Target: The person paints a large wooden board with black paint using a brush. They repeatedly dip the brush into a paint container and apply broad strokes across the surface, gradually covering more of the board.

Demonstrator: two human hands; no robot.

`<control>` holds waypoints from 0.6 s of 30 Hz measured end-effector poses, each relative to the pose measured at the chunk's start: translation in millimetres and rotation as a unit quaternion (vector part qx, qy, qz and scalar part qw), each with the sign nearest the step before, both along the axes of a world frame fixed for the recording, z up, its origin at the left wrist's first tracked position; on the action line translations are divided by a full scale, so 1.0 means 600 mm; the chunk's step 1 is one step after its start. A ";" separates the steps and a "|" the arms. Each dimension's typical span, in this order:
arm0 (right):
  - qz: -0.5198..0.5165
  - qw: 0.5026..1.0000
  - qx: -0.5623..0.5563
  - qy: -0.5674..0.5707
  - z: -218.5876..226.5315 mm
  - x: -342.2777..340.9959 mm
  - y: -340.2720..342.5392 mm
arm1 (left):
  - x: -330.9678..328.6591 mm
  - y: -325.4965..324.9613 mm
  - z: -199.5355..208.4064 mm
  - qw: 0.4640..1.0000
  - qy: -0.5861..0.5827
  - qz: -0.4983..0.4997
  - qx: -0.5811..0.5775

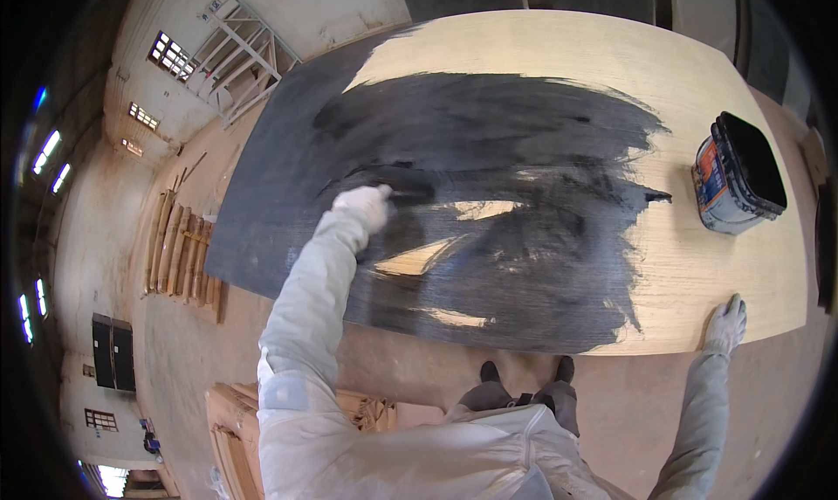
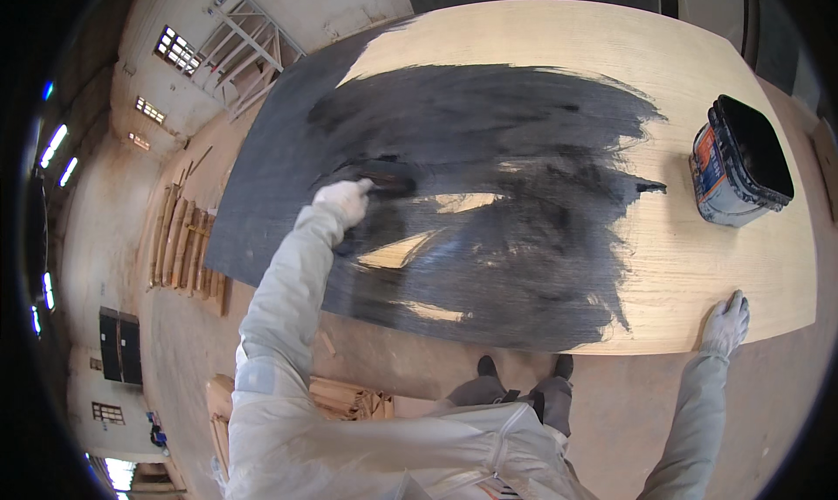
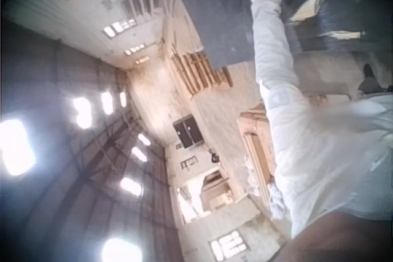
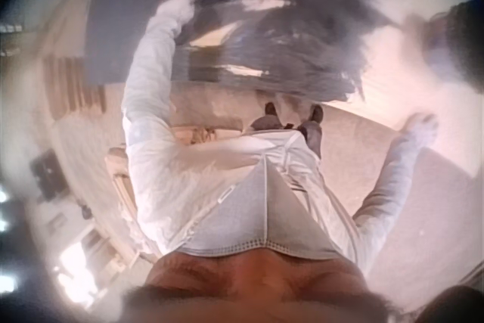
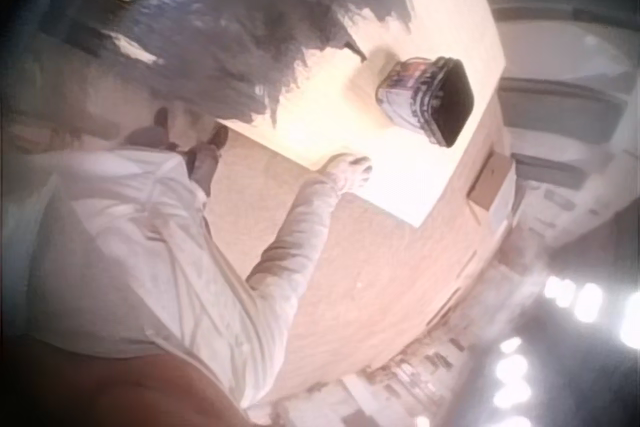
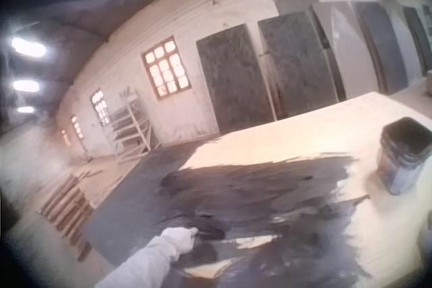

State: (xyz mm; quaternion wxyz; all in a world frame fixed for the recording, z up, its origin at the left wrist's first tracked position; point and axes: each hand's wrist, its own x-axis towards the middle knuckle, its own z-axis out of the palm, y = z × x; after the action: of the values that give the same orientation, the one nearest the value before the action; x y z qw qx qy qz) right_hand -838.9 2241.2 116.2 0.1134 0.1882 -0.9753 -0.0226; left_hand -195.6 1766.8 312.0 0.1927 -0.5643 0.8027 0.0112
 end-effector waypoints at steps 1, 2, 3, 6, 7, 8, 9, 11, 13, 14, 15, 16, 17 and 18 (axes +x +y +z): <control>-0.006 1.000 0.002 -0.002 0.001 0.001 0.005 | -0.031 0.027 0.014 0.999 -0.031 -0.033 0.030; -0.011 1.000 0.002 -0.004 0.001 0.000 0.003 | -0.039 0.049 0.011 0.998 -0.027 -0.044 0.025; -0.015 1.000 0.001 -0.005 0.002 -0.001 0.001 | -0.041 0.039 0.017 0.998 -0.022 -0.054 0.020; -0.001 1.000 0.003 -0.014 0.011 0.010 -0.033 | 0.000 -0.029 -0.010 0.999 0.004 0.034 -0.020; -0.001 1.000 0.003 -0.018 0.016 0.017 -0.037 | -0.016 -0.037 -0.005 0.998 -0.006 0.067 -0.020; 0.002 1.000 0.003 -0.022 0.020 0.023 -0.041 | -0.033 -0.035 -0.005 0.995 -0.015 0.101 -0.021; 0.006 1.000 0.007 -0.010 0.021 0.023 -0.039 | -0.061 -0.020 -0.007 0.998 -0.008 0.063 -0.008; 0.006 1.000 0.004 -0.005 0.029 0.022 -0.028 | -0.135 0.048 -0.006 1.000 0.020 0.001 0.019; 0.002 1.000 -0.001 0.000 0.029 0.025 -0.018 | -0.201 0.162 -0.002 0.998 0.027 -0.026 0.042; -0.002 1.000 -0.002 0.005 0.028 0.019 -0.017 | -0.225 0.200 -0.002 0.998 0.020 -0.026 0.052; -0.001 1.000 -0.004 0.007 0.024 0.018 -0.017 | -0.223 0.201 0.000 0.999 0.014 -0.014 0.047; -0.001 1.000 -0.002 0.006 0.020 0.022 -0.015 | -0.209 0.198 -0.002 0.999 0.004 -0.002 0.046; 0.002 1.000 0.005 0.004 0.018 0.023 -0.013 | -0.196 0.193 -0.002 0.999 -0.006 0.009 0.045; 0.005 1.000 0.009 0.002 0.021 0.028 -0.020 | -0.190 0.179 0.013 0.997 -0.009 0.057 0.046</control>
State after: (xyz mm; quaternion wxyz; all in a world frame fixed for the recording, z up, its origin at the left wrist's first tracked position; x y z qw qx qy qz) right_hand -821.9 2229.4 128.7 0.1136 0.1939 -0.9739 -0.0312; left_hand -309.3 1874.3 320.0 0.2247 -0.6000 0.7659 0.0544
